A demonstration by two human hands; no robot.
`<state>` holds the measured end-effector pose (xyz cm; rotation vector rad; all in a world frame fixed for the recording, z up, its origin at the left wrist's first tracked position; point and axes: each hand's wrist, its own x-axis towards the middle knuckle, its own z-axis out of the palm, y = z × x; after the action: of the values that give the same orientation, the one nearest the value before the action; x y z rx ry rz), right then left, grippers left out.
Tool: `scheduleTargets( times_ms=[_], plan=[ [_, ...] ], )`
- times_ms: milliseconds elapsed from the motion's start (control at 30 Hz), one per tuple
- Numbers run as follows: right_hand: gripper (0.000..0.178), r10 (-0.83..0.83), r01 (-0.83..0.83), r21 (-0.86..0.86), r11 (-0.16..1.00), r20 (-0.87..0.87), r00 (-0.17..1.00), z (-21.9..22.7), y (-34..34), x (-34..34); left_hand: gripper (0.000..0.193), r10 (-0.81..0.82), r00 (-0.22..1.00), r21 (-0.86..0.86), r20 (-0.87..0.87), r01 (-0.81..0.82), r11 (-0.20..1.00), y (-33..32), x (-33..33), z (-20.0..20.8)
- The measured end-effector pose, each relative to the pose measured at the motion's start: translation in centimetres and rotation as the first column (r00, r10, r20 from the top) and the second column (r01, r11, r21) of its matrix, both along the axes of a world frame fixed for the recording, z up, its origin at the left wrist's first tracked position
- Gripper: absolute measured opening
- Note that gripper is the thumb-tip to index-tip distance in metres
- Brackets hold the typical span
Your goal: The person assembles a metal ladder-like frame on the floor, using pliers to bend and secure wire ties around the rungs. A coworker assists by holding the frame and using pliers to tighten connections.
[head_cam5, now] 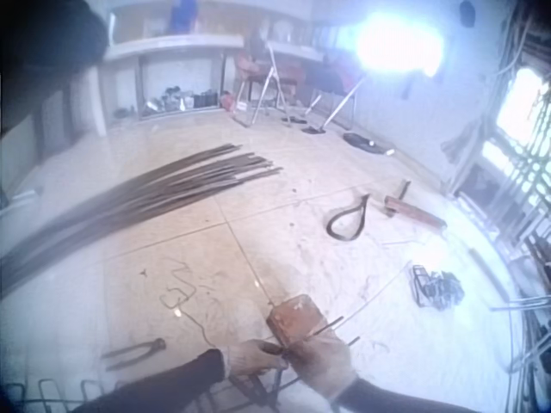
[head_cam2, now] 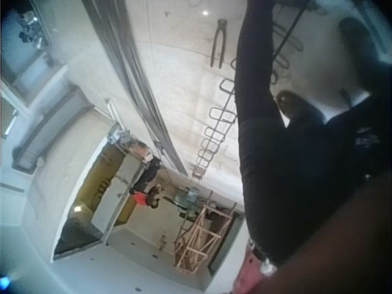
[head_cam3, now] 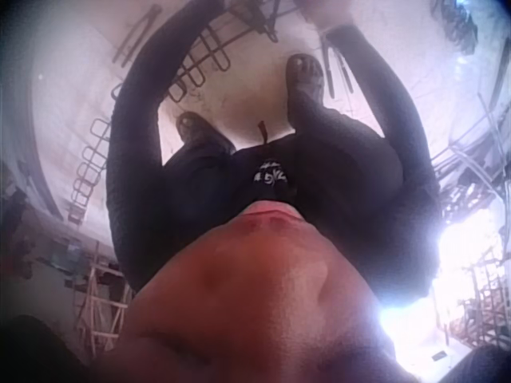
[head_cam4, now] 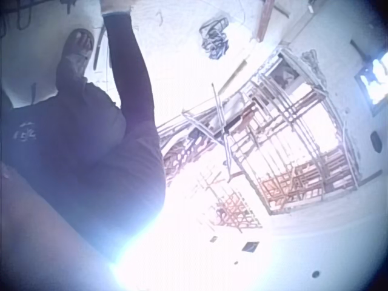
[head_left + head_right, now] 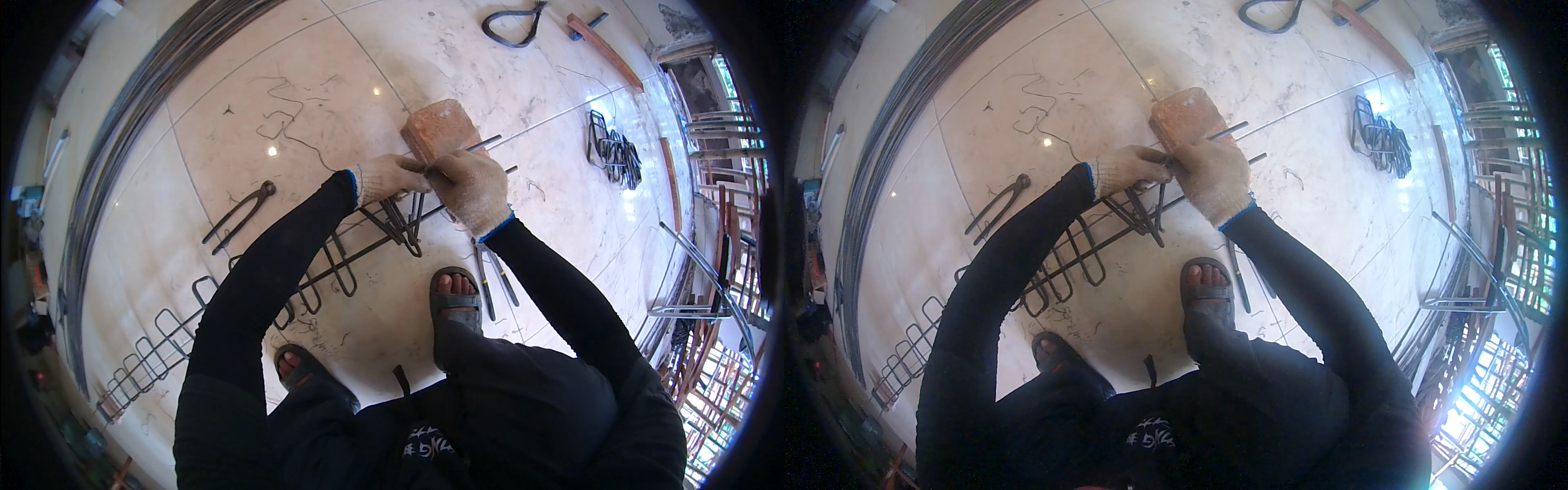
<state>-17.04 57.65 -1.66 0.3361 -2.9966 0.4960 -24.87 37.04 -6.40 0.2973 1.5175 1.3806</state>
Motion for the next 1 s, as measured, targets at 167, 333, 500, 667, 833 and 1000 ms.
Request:
scheduleTargets(
  times_ms=[167,333,500,667,833,1000],
  plan=[
    [0.018,-0.002,-0.012,0.066,0.998,0.21,0.978,1.6,-0.3,-1.3,0.062,-0.018,0.999,-0.013,-0.051,0.017,1.0,-0.5,0.1,0.2],
    [0.022,0.045,-0.069,0.052,0.996,0.371,0.928,3.1,-0.6,-2.9,0.066,0.006,0.993,-0.025,-0.12,-0.009,1.0,-0.6,0.6,-0.5],
    [0.026,0.003,-0.006,0.004,1.0,0.498,0.867,4.3,-1.2,-3.4,0.065,0.031,0.994,0.012,-0.103,-0.03,0.999,-0.7,0.7,-0.4],
    [0.03,-0.105,0.145,-0.069,0.987,0.404,0.909,2.2,-1.9,-0.8,0.059,0.104,0.989,0.027,-0.108,-0.102,0.994,-0.8,1.6,-1.4],
    [0.035,-0.109,0.296,-0.296,0.908,0.517,0.849,0.4,-1.1,-0.3,0.059,0.132,0.986,0.056,-0.098,-0.127,0.99,-1.4,2.1,-0.2],
    [0.033,0.015,0.221,-0.426,0.877,0.485,0.875,1.0,-1.5,0.1,0.063,0.19,0.969,0.111,-0.16,-0.173,0.979,-2.2,2.6,-0.6]
  ],
)
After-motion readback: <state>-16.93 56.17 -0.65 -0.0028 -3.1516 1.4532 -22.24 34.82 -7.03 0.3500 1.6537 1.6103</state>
